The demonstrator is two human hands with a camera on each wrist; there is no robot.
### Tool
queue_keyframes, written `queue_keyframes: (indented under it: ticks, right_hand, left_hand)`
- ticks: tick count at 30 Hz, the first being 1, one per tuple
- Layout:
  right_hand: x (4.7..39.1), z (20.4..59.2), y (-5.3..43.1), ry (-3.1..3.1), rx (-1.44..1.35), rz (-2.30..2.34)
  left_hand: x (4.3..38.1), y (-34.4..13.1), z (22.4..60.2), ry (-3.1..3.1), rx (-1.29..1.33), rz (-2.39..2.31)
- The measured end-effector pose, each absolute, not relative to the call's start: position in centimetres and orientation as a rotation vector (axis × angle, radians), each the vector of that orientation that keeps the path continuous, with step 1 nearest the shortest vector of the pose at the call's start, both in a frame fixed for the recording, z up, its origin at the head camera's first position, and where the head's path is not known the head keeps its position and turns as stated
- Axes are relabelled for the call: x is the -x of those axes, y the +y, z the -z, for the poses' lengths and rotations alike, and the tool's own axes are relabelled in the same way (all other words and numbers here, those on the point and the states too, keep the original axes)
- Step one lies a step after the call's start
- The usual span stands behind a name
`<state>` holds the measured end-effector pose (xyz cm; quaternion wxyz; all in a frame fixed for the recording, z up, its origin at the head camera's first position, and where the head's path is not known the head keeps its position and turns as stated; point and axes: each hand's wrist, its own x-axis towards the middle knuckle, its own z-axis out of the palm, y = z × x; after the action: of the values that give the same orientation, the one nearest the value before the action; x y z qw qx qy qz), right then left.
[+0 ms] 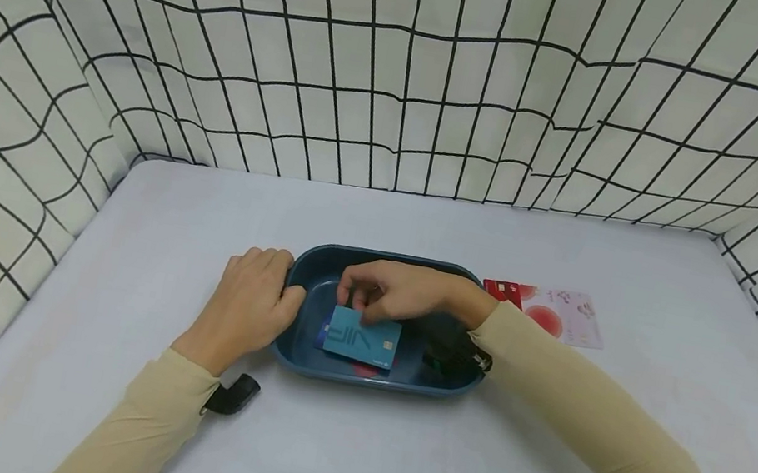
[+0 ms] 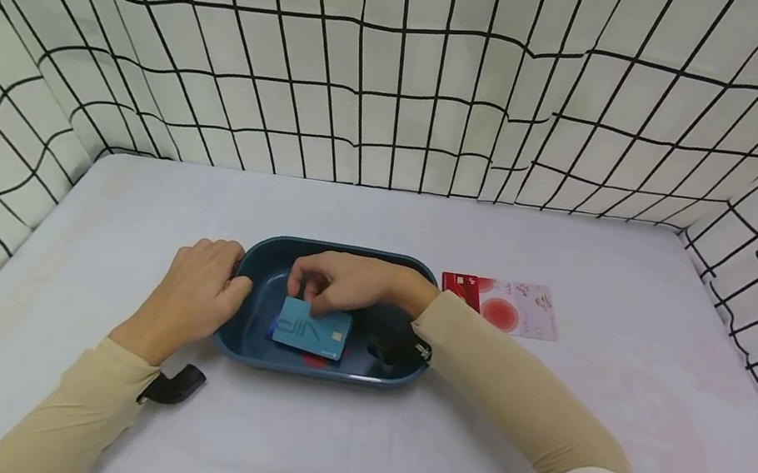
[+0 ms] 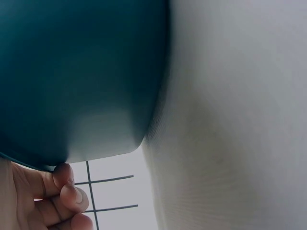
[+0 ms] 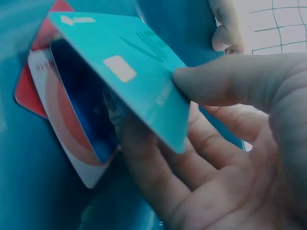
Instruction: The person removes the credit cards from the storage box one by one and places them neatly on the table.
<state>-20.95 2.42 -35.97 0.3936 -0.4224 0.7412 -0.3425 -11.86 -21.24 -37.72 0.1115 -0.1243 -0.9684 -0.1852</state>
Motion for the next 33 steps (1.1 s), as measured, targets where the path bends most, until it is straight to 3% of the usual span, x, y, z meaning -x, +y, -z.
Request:
queue_keyframes:
  ticks: [33]
  right_hand:
    - [19.4,32.8,4.9,1.967,1.01,1.073]
  left_hand:
    - [11.7,-21.1,37.8,-2.829,0.365,0.513]
